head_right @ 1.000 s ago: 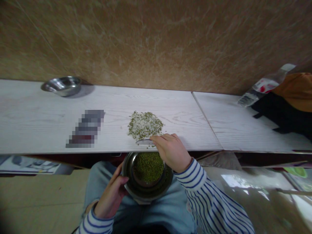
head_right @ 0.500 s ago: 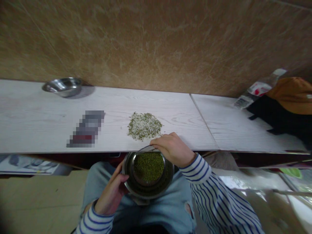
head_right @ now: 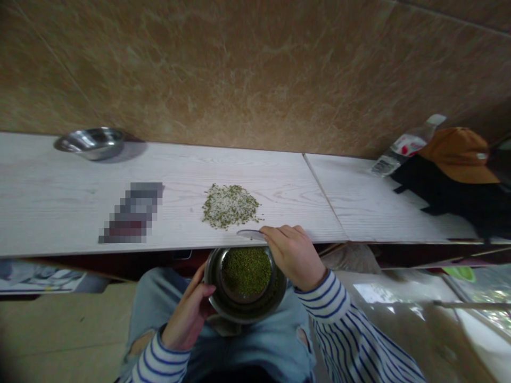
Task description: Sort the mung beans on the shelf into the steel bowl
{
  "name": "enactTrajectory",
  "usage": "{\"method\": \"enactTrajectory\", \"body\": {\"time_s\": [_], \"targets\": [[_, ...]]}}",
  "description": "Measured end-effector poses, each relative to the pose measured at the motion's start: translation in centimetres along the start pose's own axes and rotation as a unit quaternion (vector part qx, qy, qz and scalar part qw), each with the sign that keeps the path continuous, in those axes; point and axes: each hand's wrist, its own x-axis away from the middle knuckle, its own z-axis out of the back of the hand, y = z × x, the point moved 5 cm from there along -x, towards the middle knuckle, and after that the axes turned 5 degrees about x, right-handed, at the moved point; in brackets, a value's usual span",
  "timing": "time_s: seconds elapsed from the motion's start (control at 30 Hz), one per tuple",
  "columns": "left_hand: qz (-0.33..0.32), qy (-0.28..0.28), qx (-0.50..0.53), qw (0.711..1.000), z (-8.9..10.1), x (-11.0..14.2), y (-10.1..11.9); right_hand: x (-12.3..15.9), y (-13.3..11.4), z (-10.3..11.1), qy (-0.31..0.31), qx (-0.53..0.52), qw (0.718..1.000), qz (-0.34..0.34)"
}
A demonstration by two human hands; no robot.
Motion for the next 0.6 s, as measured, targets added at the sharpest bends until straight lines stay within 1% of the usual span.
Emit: {"method": "enactTrajectory", "body": {"time_s": [0.17,0.27,0.43,0.6], "targets": [[-0.002,-0.001,0.002,1.0,-0.2,-0.1,-0.3,1.4,-2.0,0.5,0.001,-0.001,1.0,0.005],[-0.005,0.003,0.001,1.0,0.3,-0.2,-0.5,2.4,-2.4,0.8,0.013,-0.02,1.0,0.01],[-0.03,0.033,0.0,0.999,2.3,-0.2,-0.6,3.7,-1.3,1.7,0.06,-0.023,0.998,-0.017],[-0.02,0.037,-0.026,0.999,3.2,0.3,-1.4,4.3,-0.2,2.2,0.089,-0.012,0.995,-0.044]]}}
